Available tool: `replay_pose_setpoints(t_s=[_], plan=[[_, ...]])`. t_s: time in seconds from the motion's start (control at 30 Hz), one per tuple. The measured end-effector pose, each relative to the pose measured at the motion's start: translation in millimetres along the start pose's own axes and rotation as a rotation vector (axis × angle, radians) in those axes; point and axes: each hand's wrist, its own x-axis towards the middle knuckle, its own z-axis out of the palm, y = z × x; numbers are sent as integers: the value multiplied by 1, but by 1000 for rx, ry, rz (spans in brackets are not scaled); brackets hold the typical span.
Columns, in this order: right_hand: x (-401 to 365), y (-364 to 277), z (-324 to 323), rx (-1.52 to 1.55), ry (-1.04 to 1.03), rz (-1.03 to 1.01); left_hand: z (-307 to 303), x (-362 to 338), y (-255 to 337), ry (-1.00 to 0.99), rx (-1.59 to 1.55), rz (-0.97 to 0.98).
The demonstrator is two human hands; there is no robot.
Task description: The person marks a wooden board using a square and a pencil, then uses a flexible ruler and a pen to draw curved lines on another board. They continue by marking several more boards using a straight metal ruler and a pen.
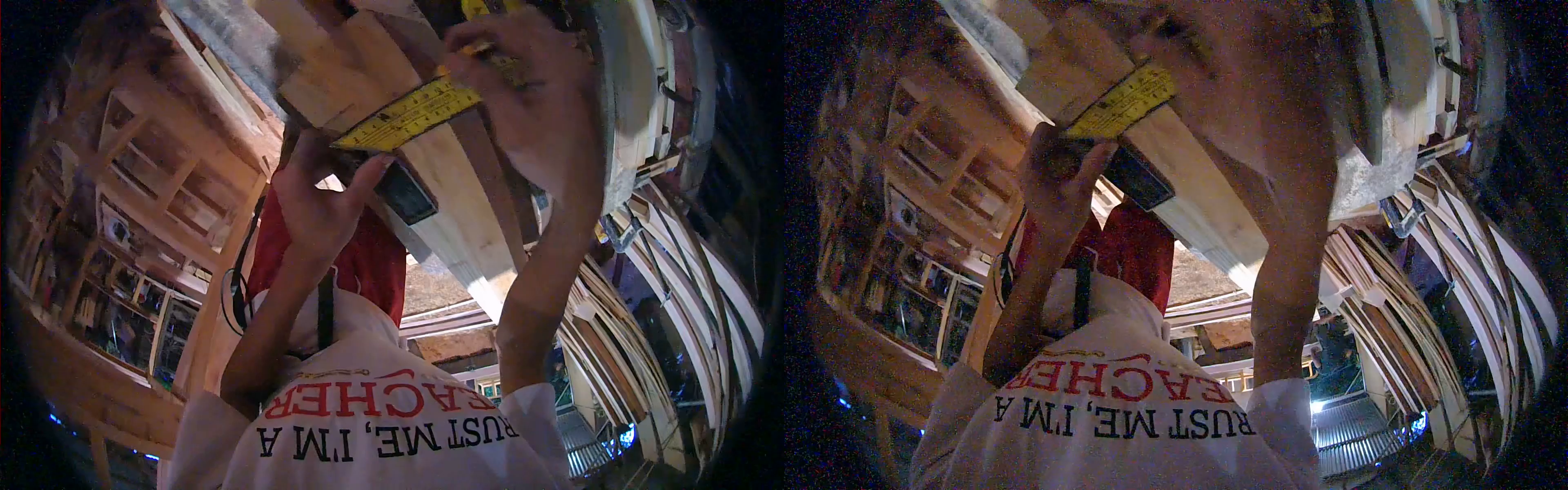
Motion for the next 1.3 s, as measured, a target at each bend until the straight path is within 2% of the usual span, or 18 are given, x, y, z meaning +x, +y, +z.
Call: replay_pose_setpoints(t_s=[0.07,0.2,0.37,0.47,0.9,0.97,1.1,1.17,1.3], plan=[[2,3,2,-77,-90,-46,-1,-1,-6,-8,-46,-59],[8,8,8,-183,-227,-127,-1,0,2,-22,-29,-49],[5,21,0,-350,132,-281,-4,1,8,-63,49,-48],[5,17,14,-442,121,-343,-2,-1,-4,-38,-28,-33],[4,20,15,-392,127,-375,-2,0,-3,-45,-71,-83],[-1,13,15,-208,35,-141,-3,1,-5,-54,-81,-79],[-4,1,10,-213,94,-172,0,1,-8,-38,-106,-55],[-3,0,9,-171,64,-60,0,0,-3,-37,-128,-104],[-1,17,13,-113,79,-177,-3,0,3,-56,-105,-123]])
